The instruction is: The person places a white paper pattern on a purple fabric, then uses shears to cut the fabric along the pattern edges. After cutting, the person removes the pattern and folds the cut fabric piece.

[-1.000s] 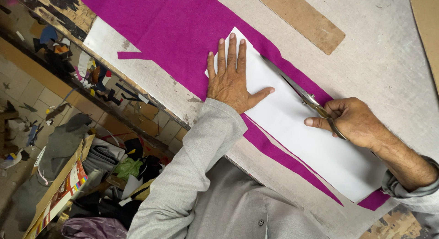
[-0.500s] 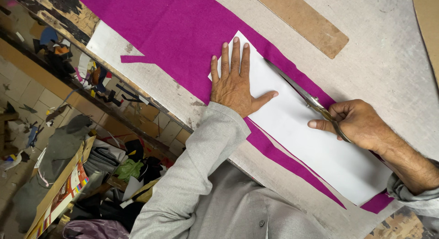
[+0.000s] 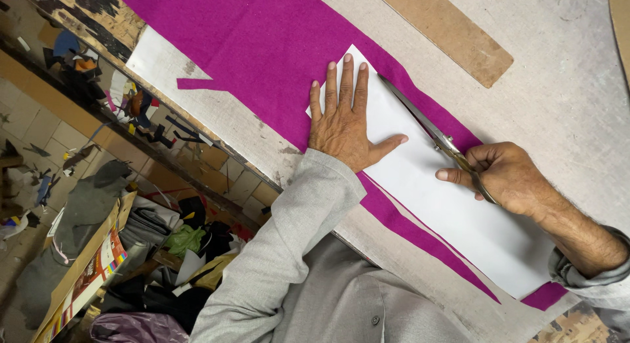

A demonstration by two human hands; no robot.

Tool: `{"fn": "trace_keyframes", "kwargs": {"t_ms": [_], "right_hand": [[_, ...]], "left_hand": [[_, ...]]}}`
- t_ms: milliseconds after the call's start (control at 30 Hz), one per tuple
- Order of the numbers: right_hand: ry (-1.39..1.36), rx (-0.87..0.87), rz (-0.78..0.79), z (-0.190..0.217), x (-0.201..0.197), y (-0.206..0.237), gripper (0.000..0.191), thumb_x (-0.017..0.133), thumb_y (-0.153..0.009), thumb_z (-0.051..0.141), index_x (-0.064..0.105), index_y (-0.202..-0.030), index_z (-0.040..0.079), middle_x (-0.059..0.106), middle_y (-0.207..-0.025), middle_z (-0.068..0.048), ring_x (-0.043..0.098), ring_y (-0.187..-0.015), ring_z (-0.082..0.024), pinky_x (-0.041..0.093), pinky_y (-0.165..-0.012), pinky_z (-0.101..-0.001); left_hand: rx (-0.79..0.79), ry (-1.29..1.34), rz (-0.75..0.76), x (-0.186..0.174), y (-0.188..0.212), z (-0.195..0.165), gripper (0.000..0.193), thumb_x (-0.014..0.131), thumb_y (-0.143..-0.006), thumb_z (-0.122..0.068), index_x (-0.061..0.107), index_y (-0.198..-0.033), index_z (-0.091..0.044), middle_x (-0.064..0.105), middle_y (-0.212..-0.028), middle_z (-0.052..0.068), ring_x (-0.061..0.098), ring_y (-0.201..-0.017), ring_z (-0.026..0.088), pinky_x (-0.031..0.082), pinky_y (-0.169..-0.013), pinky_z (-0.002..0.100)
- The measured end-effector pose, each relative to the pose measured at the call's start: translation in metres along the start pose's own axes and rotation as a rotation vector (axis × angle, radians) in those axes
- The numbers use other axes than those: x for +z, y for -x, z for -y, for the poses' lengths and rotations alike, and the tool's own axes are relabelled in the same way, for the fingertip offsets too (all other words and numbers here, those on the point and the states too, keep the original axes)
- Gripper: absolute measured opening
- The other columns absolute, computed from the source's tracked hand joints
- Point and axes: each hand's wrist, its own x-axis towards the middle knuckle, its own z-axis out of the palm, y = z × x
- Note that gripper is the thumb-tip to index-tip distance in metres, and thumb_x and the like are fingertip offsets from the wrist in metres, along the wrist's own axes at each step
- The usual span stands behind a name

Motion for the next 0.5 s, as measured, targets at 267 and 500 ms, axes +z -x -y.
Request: {"fn": "trace_keyframes", "kwargs": {"t_ms": [267,500], "right_hand": [[-0.004,0.002,-0.021,0.007,-0.002,-0.001,0.053,0.088,-0.076,0.048,0.063,-0.055,0.005,0.050,-0.043,-0.007,0.046,-0.041,-0.017,0.035,-0.040,-0.0352],[-0.013,-0.073,-0.052,0.024,0.002,-0.006,0.046,0.084,-0.072,0.047,0.065,-0.058,0.007,0.050,-0.045,-0.005,0.045,-0.041,-0.016,0.034,-0.039,-0.0344]], "left_hand": [[0.010,0.001,0.015,0.000,-0.002,0.004,0.130,0.061,-0.076,-0.086,0.007,-0.159,-0.002,0.001,-0.168,0.022,-0.004,-0.155,0.041,0.001,-0.124,0.065],[0.022,0.024,-0.018,0.000,-0.002,0.006,0.131,0.064,-0.075,-0.084,0.006,-0.159,-0.002,0.002,-0.168,0.022,-0.003,-0.155,0.041,0.002,-0.124,0.066]]}}
